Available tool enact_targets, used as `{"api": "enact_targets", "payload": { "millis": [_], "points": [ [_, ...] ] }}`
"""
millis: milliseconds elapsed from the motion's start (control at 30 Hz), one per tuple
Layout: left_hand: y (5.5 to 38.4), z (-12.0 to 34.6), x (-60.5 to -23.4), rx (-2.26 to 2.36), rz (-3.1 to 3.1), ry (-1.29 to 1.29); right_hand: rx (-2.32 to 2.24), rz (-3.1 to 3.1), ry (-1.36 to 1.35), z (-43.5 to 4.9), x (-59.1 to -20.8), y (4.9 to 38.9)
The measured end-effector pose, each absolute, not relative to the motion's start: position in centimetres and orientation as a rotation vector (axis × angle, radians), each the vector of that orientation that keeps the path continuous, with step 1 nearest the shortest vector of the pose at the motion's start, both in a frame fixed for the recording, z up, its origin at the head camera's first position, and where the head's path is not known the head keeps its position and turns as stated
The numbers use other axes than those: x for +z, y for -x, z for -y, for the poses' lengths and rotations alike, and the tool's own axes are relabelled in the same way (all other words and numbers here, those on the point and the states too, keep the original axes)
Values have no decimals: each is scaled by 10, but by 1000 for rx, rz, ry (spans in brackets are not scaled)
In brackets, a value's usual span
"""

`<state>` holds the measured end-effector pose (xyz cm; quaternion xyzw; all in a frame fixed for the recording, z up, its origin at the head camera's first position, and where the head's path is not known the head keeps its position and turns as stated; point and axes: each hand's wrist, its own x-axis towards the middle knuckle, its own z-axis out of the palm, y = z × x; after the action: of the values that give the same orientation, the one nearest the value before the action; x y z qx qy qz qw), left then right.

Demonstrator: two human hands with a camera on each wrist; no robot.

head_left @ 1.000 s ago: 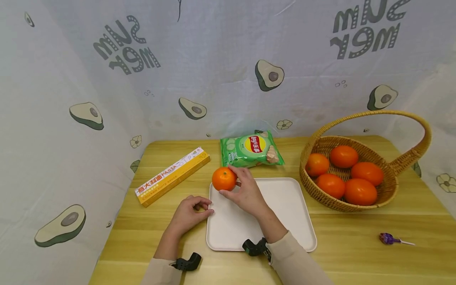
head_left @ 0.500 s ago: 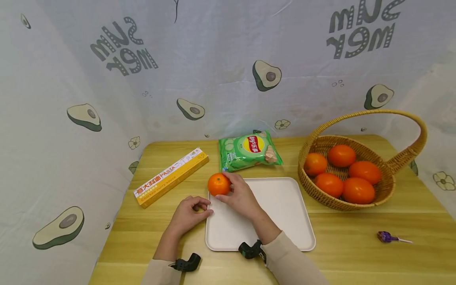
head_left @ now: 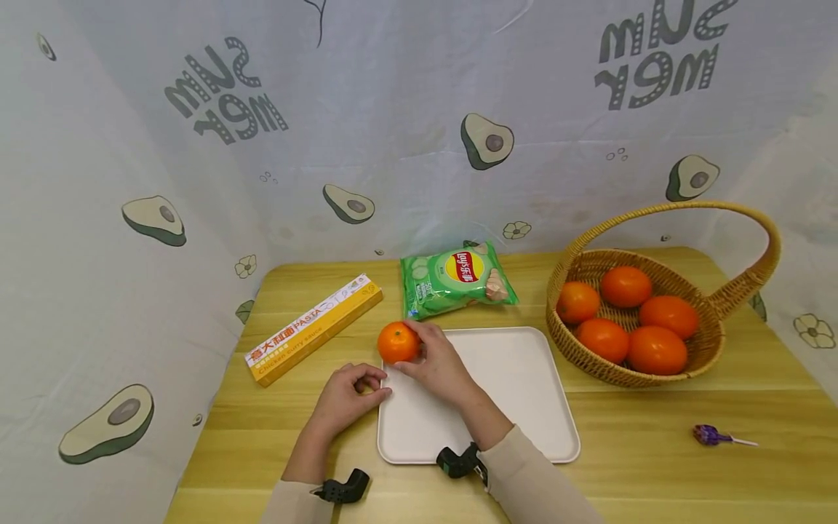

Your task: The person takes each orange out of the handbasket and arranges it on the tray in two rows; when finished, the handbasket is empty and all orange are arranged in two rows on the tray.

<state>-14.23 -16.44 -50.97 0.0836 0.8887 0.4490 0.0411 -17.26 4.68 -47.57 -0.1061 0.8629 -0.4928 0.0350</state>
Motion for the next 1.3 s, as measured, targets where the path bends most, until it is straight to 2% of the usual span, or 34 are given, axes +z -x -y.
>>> {"api": "enact_targets", "payload": {
  "millis": [767,1300],
  "points": [
    [142,163,-509,1367,-2731,-254,-1579,-2591,284,-47,-477,172],
    [141,163,-508,1377,-2717,-233,-1575,-2671,281,-74,-441,168]
  ]
}}
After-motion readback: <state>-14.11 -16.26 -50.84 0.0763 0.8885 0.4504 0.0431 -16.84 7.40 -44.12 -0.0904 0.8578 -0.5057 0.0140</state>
